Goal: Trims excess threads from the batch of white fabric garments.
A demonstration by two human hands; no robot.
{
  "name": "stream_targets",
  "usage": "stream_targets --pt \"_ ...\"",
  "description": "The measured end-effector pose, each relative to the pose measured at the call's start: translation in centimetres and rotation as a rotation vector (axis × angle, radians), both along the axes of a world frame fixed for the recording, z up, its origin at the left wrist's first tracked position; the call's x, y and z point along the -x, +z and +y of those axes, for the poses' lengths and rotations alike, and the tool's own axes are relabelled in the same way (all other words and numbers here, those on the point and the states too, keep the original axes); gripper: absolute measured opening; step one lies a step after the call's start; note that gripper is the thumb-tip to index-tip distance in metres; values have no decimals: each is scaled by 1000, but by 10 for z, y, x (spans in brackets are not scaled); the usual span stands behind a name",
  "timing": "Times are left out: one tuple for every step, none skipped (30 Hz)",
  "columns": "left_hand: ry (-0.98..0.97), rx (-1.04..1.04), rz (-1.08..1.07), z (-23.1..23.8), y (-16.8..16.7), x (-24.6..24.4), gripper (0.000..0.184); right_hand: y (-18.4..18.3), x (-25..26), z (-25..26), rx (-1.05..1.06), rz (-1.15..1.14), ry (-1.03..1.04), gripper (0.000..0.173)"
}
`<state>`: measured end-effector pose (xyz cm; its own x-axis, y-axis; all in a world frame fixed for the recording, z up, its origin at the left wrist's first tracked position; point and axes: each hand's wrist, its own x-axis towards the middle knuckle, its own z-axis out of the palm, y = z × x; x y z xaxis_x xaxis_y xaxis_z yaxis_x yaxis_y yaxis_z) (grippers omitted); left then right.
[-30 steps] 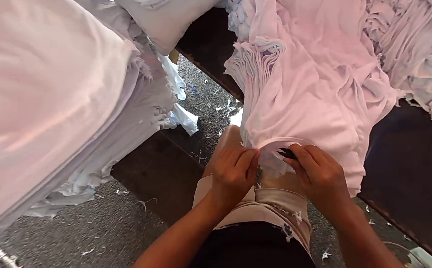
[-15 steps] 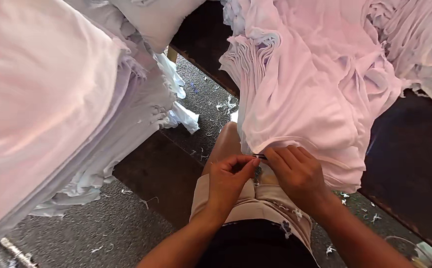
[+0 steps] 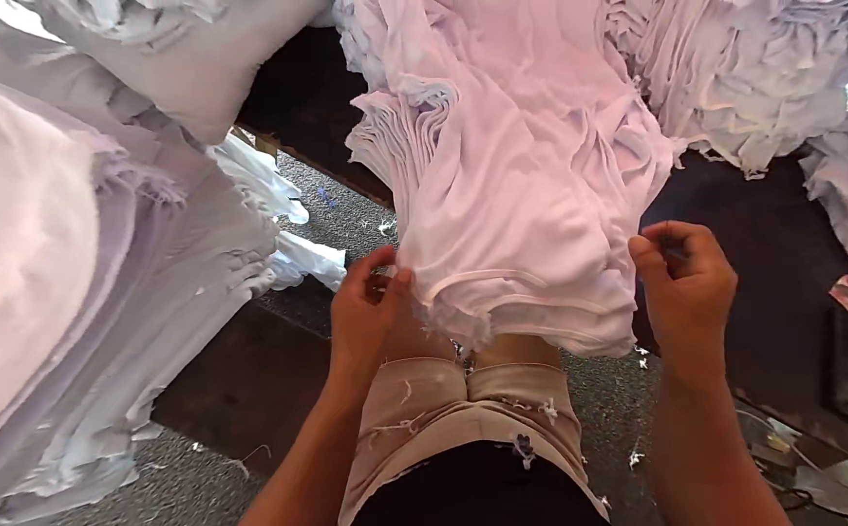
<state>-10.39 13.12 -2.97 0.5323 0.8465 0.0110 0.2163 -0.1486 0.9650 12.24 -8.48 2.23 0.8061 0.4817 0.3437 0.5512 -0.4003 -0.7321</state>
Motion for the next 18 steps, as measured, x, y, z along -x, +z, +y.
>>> stream_targets --pt "21 -161 -30 -4 1 -3 40 -3 0 -4 23 -15 -20 34" --pt "18 -306 -78 -10 2 -7 38 -6 2 -6 68 -36 -12 36" --pt "-20 -396 -134 -18 7 -13 35 -11 6 -5 129 -60 11 37" --pt "-93 -436 -177 -29 11 -19 32 -17 10 -4 187 -86 35 34" --pt "-185 -437 -212 -42 15 -26 28 -23 13 -4 226 -130 48 28" --pt "-292 -412 -241 -54 18 -35 24 -29 16 -6 235 -196 48 23" --pt "-392 -367 -259 -65 21 -44 23 -32 18 -9 215 -264 46 21" --pt "-470 -312 -269 -75 23 -53 23 -32 19 -15 177 -324 45 19" --pt "-521 -254 -270 -83 23 -61 23 -32 22 -21 133 -359 46 19" --pt "-558 -193 -253 -90 24 -69 24 -30 25 -28 95 -374 54 19" --pt "-581 -121 -220 -97 26 -76 25 -27 28 -34 67 -377 63 19" --pt "-600 -31 -174 -102 30 -84 25 -26 32 -40 50 -367 75 18" --pt "-616 68 -123 -105 35 -91 25 -26 35 -44 34 -360 88 18" --pt "-631 175 -76 -108 41 -99 24 -27 38 -47 23 -363 102 17" --pt "-646 283 -39 -110 45 -106 23 -28 41 -49 22 -377 115 15" --pt "-656 377 -8 -112 49 -112 22 -30 43 -50 27 -396 130 14" --pt "-660 438 9 -114 51 -116 19 -32 43 -51 31 -409 148 13" --pt "-652 465 8 -116 50 -118 17 -34 42 -52 34 -400 171 13"
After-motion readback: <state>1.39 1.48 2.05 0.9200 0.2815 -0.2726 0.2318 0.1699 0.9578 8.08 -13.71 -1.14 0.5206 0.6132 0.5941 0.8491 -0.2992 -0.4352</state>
